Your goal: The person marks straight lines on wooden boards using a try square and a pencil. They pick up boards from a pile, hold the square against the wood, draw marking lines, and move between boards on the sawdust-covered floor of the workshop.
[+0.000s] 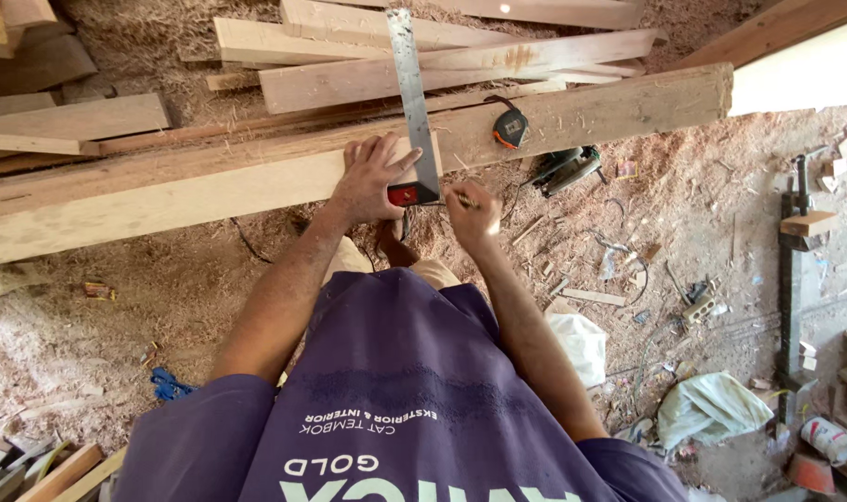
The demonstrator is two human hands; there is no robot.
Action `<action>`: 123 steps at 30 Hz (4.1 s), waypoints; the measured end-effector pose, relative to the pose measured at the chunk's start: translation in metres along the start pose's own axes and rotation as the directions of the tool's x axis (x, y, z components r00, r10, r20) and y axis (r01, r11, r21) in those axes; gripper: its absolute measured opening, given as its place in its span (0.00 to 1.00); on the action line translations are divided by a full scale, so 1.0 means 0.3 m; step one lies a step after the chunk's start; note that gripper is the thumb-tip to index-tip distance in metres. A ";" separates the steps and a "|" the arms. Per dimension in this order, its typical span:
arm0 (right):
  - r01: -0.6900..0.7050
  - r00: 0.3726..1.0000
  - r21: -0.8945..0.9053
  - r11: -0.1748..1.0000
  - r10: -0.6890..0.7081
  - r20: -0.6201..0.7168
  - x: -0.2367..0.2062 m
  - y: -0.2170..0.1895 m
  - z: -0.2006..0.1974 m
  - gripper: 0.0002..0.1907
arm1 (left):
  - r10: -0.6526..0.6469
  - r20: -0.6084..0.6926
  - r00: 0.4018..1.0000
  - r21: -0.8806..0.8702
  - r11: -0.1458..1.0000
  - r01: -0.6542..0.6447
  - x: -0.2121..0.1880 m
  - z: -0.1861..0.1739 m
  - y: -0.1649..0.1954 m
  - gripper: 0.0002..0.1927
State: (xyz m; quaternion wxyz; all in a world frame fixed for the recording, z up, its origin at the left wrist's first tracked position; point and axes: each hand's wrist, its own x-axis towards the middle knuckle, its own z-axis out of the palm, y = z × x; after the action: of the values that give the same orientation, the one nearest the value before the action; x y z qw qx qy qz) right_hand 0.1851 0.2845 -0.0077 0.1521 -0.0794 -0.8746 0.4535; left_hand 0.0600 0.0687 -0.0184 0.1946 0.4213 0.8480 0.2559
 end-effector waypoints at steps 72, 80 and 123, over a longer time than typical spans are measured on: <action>-0.104 0.978 -0.061 0.993 0.113 0.175 0.091 -0.045 -0.002 0.08 | 0.005 -0.161 0.987 0.218 0.975 0.031 -0.061 -0.041 0.025 0.61; -0.402 0.896 -0.163 0.901 0.423 0.132 0.334 0.029 0.097 0.14 | 0.018 -0.130 0.991 0.233 0.972 0.013 -0.057 -0.011 0.003 0.62; -0.650 0.709 0.709 0.272 0.552 0.438 -0.087 -0.128 0.301 0.14 | -0.052 -0.105 0.993 0.194 0.978 0.072 -0.173 0.003 -0.109 0.64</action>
State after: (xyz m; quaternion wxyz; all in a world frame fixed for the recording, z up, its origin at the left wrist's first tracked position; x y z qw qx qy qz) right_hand 0.1789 0.1856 -0.0303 -0.0585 -0.2984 -0.4607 0.8338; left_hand 0.0699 0.0099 -0.0328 0.1171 0.3987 0.8905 0.1851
